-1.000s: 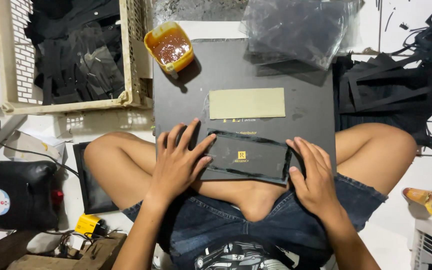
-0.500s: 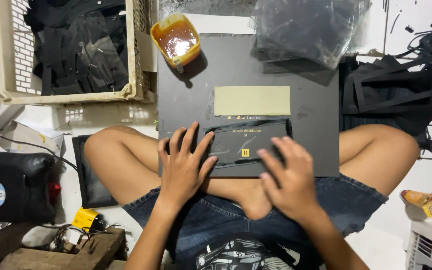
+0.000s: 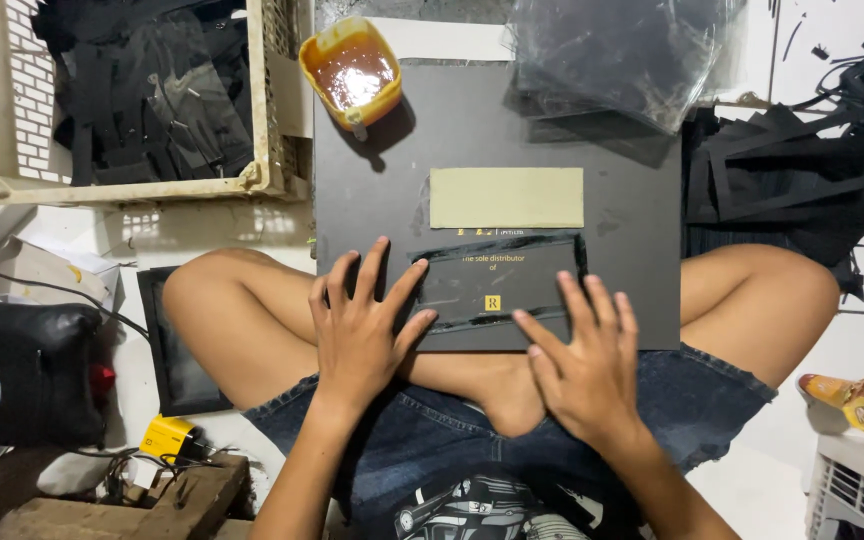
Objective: The person sits on the floor with a dark board on their lap and applies glue with a stick along the edges of a rectangular frame. They then press a rubber sheet into the frame, smooth it by hand, and continue applying glue around the frame edges.
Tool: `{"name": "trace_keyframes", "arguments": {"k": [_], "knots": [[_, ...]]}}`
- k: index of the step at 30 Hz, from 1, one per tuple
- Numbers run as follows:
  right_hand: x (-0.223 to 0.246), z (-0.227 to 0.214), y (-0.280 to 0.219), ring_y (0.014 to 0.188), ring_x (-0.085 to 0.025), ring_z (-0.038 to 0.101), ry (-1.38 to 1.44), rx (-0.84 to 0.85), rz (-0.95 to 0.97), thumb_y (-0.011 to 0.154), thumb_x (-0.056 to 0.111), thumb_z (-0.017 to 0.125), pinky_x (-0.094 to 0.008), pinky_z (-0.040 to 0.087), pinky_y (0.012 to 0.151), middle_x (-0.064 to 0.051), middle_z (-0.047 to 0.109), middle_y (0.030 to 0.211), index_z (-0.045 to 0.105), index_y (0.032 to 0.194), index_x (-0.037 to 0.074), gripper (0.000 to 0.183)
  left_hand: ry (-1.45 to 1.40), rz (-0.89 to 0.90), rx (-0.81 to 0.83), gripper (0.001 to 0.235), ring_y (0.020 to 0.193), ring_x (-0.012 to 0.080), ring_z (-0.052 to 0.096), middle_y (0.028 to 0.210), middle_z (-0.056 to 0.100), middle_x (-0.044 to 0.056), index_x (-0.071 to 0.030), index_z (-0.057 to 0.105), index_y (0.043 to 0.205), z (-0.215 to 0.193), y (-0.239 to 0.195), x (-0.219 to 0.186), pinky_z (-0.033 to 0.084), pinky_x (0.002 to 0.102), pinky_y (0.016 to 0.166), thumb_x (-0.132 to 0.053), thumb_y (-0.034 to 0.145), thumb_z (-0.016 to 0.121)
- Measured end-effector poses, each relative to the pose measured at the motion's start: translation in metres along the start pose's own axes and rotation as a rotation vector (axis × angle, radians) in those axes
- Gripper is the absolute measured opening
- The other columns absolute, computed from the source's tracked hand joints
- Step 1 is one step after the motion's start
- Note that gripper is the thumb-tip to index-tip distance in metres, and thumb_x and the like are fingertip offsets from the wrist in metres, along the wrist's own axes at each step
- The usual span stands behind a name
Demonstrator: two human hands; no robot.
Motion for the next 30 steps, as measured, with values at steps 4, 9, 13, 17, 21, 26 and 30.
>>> {"name": "trace_keyframes", "arguments": {"k": [4, 9, 13, 17, 21, 26, 30], "knots": [[-0.019, -0.015, -0.012, 0.153, -0.042, 0.033, -0.027, -0.009, 0.079, 0.097, 0.032, 0.058, -0.062, 0.019, 0.122, -0.013, 0.046, 0.161, 0.071, 0.127, 0.039, 0.033, 0.001, 0.000, 0.006, 0.054, 0.137, 0.0331, 0.041, 0.152, 0.051, 0.005, -0.039, 0.060, 0.140, -0.001, 0.000, 0.000, 0.027, 0.050, 0.106, -0.061, 0.092, 0.063], [-0.034, -0.021, -0.019, 0.149, -0.041, 0.041, 0.008, -0.125, 0.175, 0.099, 0.027, 0.058, -0.056, 0.025, 0.122, -0.014, 0.055, 0.155, 0.076, 0.121, 0.031, 0.029, -0.011, -0.013, 0.010, 0.052, 0.135, 0.0320, 0.041, 0.151, 0.050, 0.004, -0.041, 0.060, 0.140, -0.002, 0.001, 0.000, 0.026, 0.049, 0.106, -0.062, 0.092, 0.062], [-0.036, -0.029, -0.013, 0.145, -0.040, 0.046, 0.046, -0.192, 0.210, 0.100, 0.025, 0.061, -0.054, 0.030, 0.118, -0.013, 0.057, 0.151, 0.076, 0.120, 0.020, 0.026, -0.017, -0.004, 0.006, 0.053, 0.133, 0.0319, 0.041, 0.151, 0.050, 0.005, -0.040, 0.060, 0.139, -0.002, 0.003, 0.000, 0.026, 0.049, 0.105, -0.063, 0.092, 0.061], [-0.045, -0.032, 0.005, 0.132, -0.037, 0.053, 0.209, -0.251, 0.230, 0.099, 0.018, 0.067, -0.050, 0.036, 0.113, -0.012, 0.064, 0.135, 0.075, 0.122, 0.010, 0.025, -0.088, -0.013, 0.021, 0.040, 0.129, 0.0281, 0.043, 0.143, 0.054, 0.000, -0.039, 0.060, 0.137, -0.005, 0.012, 0.005, 0.025, 0.048, 0.104, -0.050, 0.098, 0.058], [-0.059, -0.025, 0.028, 0.126, -0.033, 0.052, 0.252, -0.144, 0.216, 0.094, 0.021, 0.073, -0.048, 0.038, 0.105, -0.008, 0.064, 0.127, 0.072, 0.131, 0.011, 0.039, -0.049, -0.022, 0.004, 0.037, 0.123, 0.0285, 0.047, 0.135, 0.057, 0.001, -0.029, 0.064, 0.132, -0.001, 0.021, 0.006, 0.030, 0.049, 0.100, -0.044, 0.098, 0.064], [-0.060, -0.031, 0.051, 0.122, -0.034, 0.052, 0.342, -0.093, 0.227, 0.095, 0.017, 0.071, -0.048, 0.037, 0.106, -0.011, 0.064, 0.124, 0.071, 0.132, 0.009, 0.039, -0.125, -0.042, 0.015, 0.027, 0.118, 0.0245, 0.051, 0.120, 0.061, -0.004, -0.029, 0.069, 0.118, 0.005, 0.029, 0.006, 0.033, 0.048, 0.098, -0.037, 0.092, 0.072], [-0.064, -0.033, 0.057, 0.115, -0.037, 0.057, 0.476, -0.100, 0.214, 0.094, 0.010, 0.071, -0.048, 0.042, 0.102, -0.015, 0.064, 0.121, 0.069, 0.134, 0.006, 0.040, -0.436, -0.143, 0.128, 0.016, 0.100, 0.0216, 0.064, 0.096, 0.071, -0.005, -0.024, 0.071, 0.102, -0.018, 0.039, 0.003, 0.040, 0.041, 0.090, -0.021, 0.088, 0.078]]}}
Point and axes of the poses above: each hand's wrist, its own y-axis towards the middle knuckle, its own z-axis out of the palm, x = y × z, the point moved 1 cm from there along y, towards the middle knuckle
